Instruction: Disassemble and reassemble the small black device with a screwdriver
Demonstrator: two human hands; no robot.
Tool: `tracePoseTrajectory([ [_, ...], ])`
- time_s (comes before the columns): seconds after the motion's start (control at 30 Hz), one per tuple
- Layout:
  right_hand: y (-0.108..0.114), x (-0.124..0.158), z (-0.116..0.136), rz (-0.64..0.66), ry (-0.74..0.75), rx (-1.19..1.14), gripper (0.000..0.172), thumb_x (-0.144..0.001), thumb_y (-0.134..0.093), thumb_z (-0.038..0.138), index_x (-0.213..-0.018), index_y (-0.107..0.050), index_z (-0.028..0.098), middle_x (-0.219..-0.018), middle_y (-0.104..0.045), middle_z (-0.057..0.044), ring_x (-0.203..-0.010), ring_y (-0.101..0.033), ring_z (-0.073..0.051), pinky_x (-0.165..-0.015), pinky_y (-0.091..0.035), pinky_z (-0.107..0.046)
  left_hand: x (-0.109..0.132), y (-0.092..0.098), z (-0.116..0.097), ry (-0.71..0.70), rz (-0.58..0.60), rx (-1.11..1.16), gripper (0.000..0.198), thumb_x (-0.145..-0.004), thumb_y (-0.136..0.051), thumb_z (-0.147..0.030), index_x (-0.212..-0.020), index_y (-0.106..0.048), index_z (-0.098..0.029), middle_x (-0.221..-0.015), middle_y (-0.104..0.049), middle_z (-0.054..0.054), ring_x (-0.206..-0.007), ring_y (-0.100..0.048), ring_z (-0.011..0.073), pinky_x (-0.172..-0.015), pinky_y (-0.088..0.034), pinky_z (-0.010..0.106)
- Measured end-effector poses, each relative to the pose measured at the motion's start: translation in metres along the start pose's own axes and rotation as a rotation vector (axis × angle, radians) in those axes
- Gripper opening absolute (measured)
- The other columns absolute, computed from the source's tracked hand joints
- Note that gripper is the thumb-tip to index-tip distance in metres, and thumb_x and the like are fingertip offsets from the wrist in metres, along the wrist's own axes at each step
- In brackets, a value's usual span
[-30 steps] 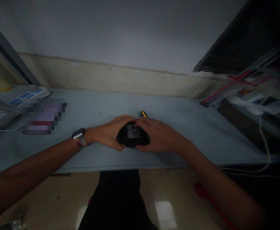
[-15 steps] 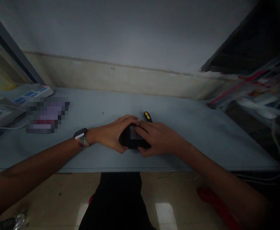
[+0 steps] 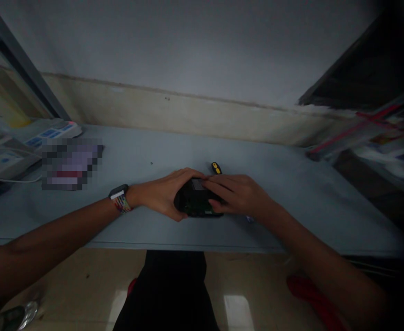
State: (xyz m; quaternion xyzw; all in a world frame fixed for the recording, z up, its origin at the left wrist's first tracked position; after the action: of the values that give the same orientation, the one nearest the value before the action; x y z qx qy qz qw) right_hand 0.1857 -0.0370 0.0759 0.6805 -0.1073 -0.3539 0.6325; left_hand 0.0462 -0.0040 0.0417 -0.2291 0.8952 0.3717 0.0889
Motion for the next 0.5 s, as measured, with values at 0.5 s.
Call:
tracePoseTrajectory([
  [0.5, 0.018, 0.022, 0.0, -0.211, 0.006, -0.177, 0.023, -0.103, -0.076, 0.024, -0.124, -0.083, 0.028, -0.131, -0.085, -0.009, -0.116, -0.085, -0.029, -0.102, -0.073, -0.05, -0.002, -0.002, 0.002, -0.022, 0.009, -0.042, 0.106, -0.07, -0.09, -0.039, -0.162, -0.04, -0.026, -0.157, -0.055, 0.019, -0.147, -0.053, 0.0428, -0.127, -0.042, 0.065],
])
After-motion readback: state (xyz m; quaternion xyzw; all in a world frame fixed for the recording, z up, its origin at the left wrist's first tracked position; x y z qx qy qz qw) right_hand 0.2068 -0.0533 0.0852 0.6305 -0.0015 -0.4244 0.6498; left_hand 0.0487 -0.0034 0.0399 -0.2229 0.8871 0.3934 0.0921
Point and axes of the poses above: each hand's wrist, its own x-axis away from the middle knuckle, its own y-axis out of the back of the hand, z = x × y, the point moved 9 cm from there along -x, towards the middle knuckle
